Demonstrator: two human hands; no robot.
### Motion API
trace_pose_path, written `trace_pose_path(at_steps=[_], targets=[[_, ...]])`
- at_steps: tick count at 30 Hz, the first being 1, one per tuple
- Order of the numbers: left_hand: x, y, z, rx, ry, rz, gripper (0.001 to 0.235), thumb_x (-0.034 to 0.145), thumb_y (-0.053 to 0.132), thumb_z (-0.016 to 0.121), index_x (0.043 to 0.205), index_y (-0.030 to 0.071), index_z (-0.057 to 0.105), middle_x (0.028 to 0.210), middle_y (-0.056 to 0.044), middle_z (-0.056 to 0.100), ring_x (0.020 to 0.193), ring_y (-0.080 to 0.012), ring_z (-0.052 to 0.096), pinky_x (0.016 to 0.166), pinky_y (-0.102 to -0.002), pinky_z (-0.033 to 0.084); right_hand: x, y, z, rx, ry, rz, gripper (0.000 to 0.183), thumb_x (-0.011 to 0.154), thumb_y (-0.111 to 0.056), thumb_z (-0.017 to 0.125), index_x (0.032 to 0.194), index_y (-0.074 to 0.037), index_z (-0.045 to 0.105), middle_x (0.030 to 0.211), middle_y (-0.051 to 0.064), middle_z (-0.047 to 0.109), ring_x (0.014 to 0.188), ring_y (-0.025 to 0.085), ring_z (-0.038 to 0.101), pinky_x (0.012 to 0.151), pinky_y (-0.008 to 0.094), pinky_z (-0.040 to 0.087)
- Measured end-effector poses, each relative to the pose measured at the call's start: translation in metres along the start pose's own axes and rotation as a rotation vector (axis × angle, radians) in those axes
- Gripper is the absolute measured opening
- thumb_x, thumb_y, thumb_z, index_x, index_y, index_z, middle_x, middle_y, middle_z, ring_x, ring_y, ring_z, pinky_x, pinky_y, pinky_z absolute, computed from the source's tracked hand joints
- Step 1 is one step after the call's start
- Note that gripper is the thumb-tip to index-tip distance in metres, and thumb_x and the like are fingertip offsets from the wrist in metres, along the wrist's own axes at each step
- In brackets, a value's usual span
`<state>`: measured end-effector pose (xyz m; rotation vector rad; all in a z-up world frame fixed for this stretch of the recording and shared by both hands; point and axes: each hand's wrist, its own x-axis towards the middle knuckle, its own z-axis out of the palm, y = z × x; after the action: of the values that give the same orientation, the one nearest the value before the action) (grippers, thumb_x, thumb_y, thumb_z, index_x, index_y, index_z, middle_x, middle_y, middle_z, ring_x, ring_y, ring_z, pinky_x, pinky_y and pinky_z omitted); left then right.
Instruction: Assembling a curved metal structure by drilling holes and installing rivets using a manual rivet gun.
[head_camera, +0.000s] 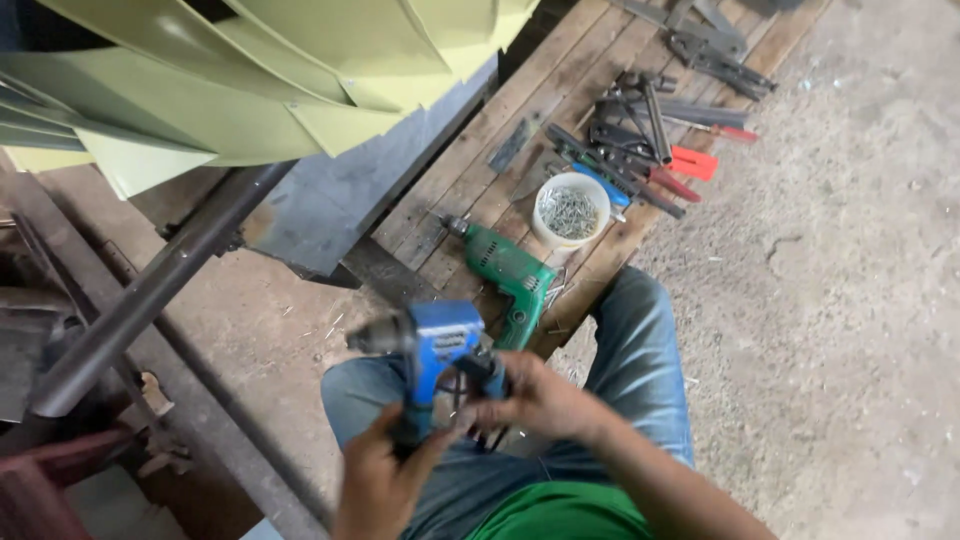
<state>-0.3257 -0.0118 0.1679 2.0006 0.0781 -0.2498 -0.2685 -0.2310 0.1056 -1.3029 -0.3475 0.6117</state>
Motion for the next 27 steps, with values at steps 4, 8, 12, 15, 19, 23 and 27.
trace_pose_path(at_steps=[4,8,12,15,19,23,27], targets=[[-0.012,0.007,0.021,0.201,0.015,-0.159,0.039,0.074,0.043,0.087,0.087,0.009,0.071,0.058,-0.010,0.069,0.053,-0.0155,0.068,0.053,-0.035,0.055,0.002,0.021,0.010,-0.204,-0.073,-0.251,0.035,0.097,-0.006,0.074,0.131,-0.003,0.065,0.128,0.005,0.069,0.119,0.017,0.064,0.105,0.035,0.053],[-0.014,0.032,0.030,0.190,0.095,-0.227,0.038,0.077,0.042,0.083,0.085,0.007,0.070,0.056,-0.011,0.065,0.050,-0.0169,0.065,0.051,-0.037,0.052,0.005,0.053,0.035,0.229,0.250,-0.025,0.027,0.087,-0.007,0.082,0.109,-0.007,0.066,0.098,0.001,0.071,0.094,0.012,0.068,0.086,0.031,0.058],[-0.009,0.022,0.025,0.172,0.102,-0.162,0.035,0.077,0.039,0.081,0.084,0.006,0.072,0.056,-0.008,0.067,0.051,-0.0150,0.065,0.051,-0.035,0.053,0.002,0.062,0.022,0.190,0.270,0.042,0.008,0.097,-0.010,0.078,0.101,-0.005,0.073,0.086,0.000,0.069,0.077,0.009,0.062,0.069,0.028,0.054],[-0.002,0.028,0.041,0.175,0.059,-0.236,0.037,0.081,0.040,0.079,0.084,0.004,0.071,0.056,-0.011,0.063,0.051,-0.0172,0.060,0.051,-0.037,0.049,-0.011,0.075,0.040,0.273,0.419,0.046,0.012,0.092,-0.006,0.076,0.099,-0.008,0.067,0.085,-0.006,0.066,0.077,0.005,0.061,0.066,0.026,0.054],[0.005,0.024,0.035,0.142,-0.008,-0.277,0.037,0.084,0.041,0.078,0.084,0.004,0.072,0.055,-0.011,0.061,0.052,-0.0168,0.058,0.050,-0.036,0.046,-0.018,0.065,0.011,0.338,0.388,0.213,0.006,0.091,-0.006,0.071,0.097,-0.005,0.070,0.081,-0.003,0.071,0.072,0.007,0.065,0.060,0.027,0.054],[0.012,0.024,0.044,0.093,-0.025,-0.188,0.037,0.085,0.041,0.075,0.085,0.005,0.072,0.055,-0.004,0.063,0.051,-0.0124,0.060,0.049,-0.031,0.047,-0.034,0.064,0.011,0.378,0.213,0.196,0.024,0.087,-0.005,0.075,0.109,-0.003,0.065,0.092,0.004,0.070,0.081,0.012,0.067,0.070,0.028,0.055],[0.014,0.020,0.037,-0.012,-0.030,-0.341,0.038,0.084,0.041,0.077,0.081,0.004,0.071,0.054,-0.005,0.058,0.049,-0.0141,0.053,0.047,-0.033,0.040,-0.036,0.062,-0.009,0.711,0.054,0.133,0.066,0.077,-0.034,0.086,0.131,-0.006,0.061,0.108,0.006,0.068,0.095,0.017,0.066,0.084,0.031,0.056]])
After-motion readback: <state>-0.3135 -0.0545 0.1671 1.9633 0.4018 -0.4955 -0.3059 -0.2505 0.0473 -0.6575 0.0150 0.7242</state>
